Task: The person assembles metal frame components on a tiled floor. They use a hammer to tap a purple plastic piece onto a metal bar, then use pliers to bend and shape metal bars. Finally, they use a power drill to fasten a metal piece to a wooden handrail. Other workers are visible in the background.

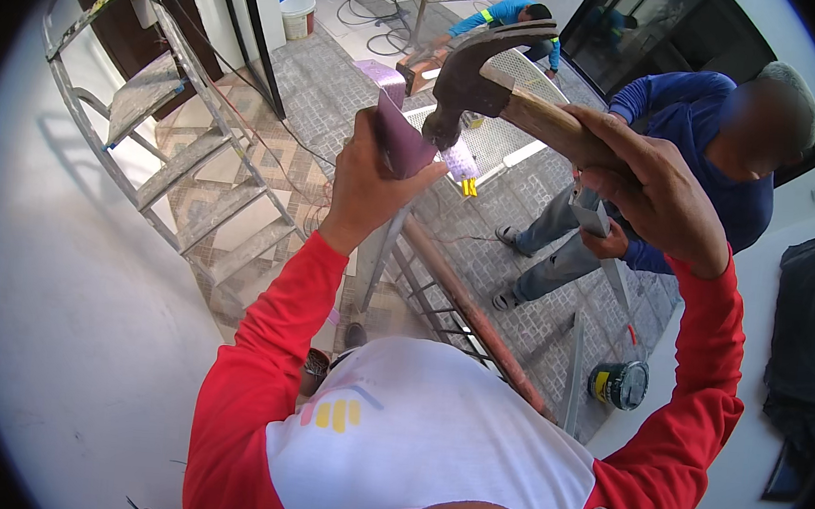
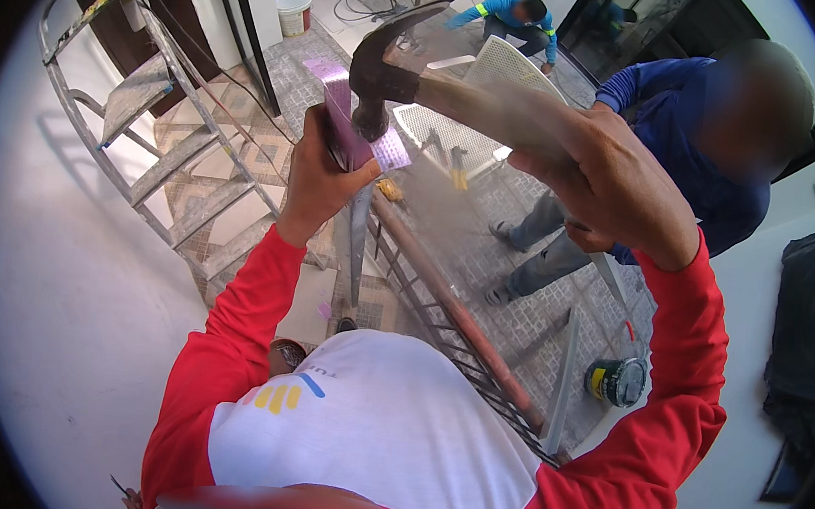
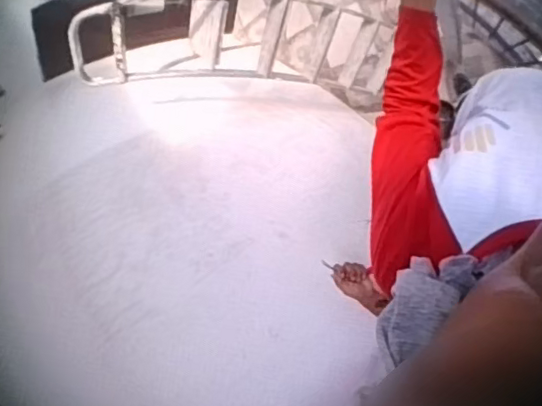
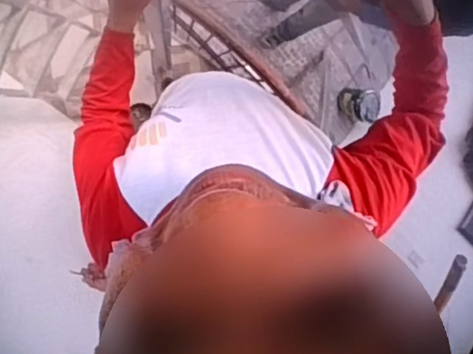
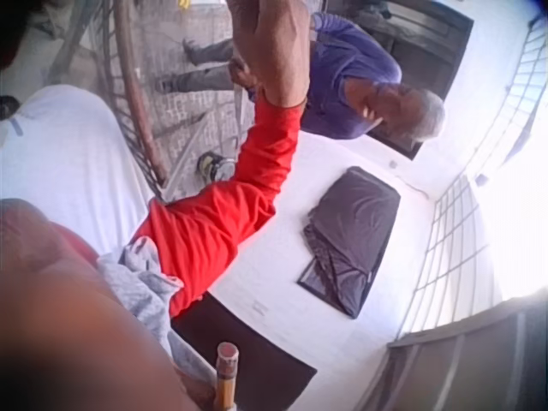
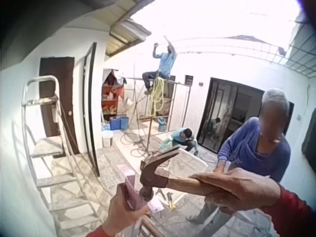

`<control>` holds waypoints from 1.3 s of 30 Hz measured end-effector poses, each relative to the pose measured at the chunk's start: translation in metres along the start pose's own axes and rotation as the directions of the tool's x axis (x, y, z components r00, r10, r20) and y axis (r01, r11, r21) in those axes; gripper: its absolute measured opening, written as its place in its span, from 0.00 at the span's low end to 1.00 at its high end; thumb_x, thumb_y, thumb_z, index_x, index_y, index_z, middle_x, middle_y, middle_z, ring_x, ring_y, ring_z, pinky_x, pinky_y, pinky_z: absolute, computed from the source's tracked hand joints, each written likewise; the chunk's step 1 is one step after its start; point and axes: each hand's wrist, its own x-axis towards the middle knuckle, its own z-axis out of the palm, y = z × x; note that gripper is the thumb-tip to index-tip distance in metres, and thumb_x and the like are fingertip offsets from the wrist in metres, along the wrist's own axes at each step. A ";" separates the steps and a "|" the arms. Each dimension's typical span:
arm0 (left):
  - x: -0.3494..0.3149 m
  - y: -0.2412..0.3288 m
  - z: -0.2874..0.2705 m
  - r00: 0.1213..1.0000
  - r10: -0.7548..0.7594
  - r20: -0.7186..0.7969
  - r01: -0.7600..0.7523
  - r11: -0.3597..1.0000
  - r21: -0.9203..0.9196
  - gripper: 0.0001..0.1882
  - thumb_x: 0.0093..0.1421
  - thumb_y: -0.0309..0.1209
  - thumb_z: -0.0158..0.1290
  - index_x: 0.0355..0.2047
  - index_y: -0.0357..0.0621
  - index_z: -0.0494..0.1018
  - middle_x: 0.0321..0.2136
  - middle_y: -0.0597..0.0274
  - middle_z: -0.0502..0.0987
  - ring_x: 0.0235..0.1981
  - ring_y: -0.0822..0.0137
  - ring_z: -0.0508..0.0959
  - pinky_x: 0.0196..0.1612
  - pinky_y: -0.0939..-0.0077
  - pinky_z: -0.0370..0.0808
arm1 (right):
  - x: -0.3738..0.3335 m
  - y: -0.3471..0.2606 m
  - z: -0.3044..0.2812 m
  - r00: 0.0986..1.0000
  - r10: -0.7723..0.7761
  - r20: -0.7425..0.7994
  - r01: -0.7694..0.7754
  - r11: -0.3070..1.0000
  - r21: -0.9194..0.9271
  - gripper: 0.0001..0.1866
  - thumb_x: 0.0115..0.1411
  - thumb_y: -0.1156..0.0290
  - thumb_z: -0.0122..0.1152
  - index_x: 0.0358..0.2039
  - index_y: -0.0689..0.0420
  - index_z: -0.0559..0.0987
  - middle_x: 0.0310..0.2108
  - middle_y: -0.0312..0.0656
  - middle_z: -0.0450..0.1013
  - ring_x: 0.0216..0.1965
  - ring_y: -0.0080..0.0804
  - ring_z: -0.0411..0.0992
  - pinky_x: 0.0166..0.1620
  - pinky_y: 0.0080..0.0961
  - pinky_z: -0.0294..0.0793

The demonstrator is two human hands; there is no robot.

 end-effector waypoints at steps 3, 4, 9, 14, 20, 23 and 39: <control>0.001 0.001 0.000 1.000 0.015 -0.005 -0.015 0.999 0.036 0.33 0.49 0.26 0.70 0.51 0.37 0.64 0.41 0.52 0.79 0.39 0.63 0.82 0.44 0.69 0.79 | -0.002 0.004 -0.003 0.963 -0.111 -0.247 0.138 0.986 0.097 0.31 0.64 0.70 0.62 0.67 0.58 0.68 0.37 0.46 0.80 0.33 0.37 0.82 0.40 0.34 0.79; 0.002 0.001 0.000 1.000 0.018 -0.006 -0.018 0.999 0.038 0.33 0.49 0.26 0.70 0.51 0.37 0.64 0.41 0.52 0.79 0.39 0.63 0.82 0.44 0.69 0.79 | -0.006 0.003 -0.006 0.964 0.158 -0.216 -0.082 0.943 0.323 0.30 0.65 0.70 0.61 0.67 0.58 0.68 0.34 0.44 0.79 0.30 0.35 0.80 0.36 0.32 0.78; 0.006 0.001 0.004 0.999 0.043 -0.017 -0.042 0.998 0.056 0.33 0.48 0.26 0.70 0.51 0.38 0.64 0.40 0.53 0.79 0.39 0.63 0.82 0.43 0.69 0.79 | -0.009 0.005 -0.002 0.995 -0.070 -0.064 0.068 0.997 -0.029 0.30 0.65 0.67 0.62 0.66 0.57 0.69 0.32 0.44 0.78 0.28 0.34 0.78 0.34 0.32 0.76; 0.007 0.002 0.009 0.997 0.066 -0.024 -0.064 0.994 0.091 0.32 0.48 0.26 0.70 0.50 0.38 0.65 0.40 0.53 0.79 0.39 0.63 0.82 0.43 0.69 0.79 | -0.010 0.011 -0.001 0.929 -0.067 -0.364 0.126 0.982 0.139 0.34 0.61 0.66 0.66 0.67 0.55 0.68 0.36 0.48 0.78 0.28 0.40 0.78 0.34 0.33 0.75; 0.010 0.005 0.010 0.995 0.098 -0.037 -0.093 0.988 0.122 0.32 0.48 0.26 0.70 0.50 0.38 0.65 0.39 0.53 0.79 0.38 0.63 0.83 0.43 0.69 0.78 | -0.016 0.004 0.003 0.971 -0.119 -0.206 0.125 0.992 0.017 0.34 0.61 0.69 0.65 0.68 0.54 0.68 0.36 0.47 0.78 0.29 0.38 0.79 0.33 0.33 0.74; 0.012 0.005 0.010 0.996 0.084 -0.040 -0.079 0.989 0.128 0.32 0.47 0.26 0.70 0.50 0.39 0.65 0.39 0.53 0.80 0.38 0.63 0.83 0.43 0.69 0.78 | -0.018 0.000 0.003 0.949 -0.056 -0.311 0.094 0.990 0.109 0.33 0.62 0.69 0.64 0.68 0.52 0.68 0.37 0.45 0.78 0.29 0.38 0.77 0.34 0.31 0.73; 0.012 0.010 0.015 0.996 0.085 -0.020 -0.081 0.989 0.122 0.32 0.45 0.23 0.70 0.49 0.40 0.65 0.42 0.55 0.80 0.39 0.65 0.83 0.44 0.70 0.79 | -0.031 0.001 0.006 0.935 -0.133 -0.328 0.135 0.991 -0.018 0.31 0.64 0.69 0.63 0.68 0.52 0.68 0.35 0.47 0.77 0.25 0.38 0.75 0.30 0.33 0.69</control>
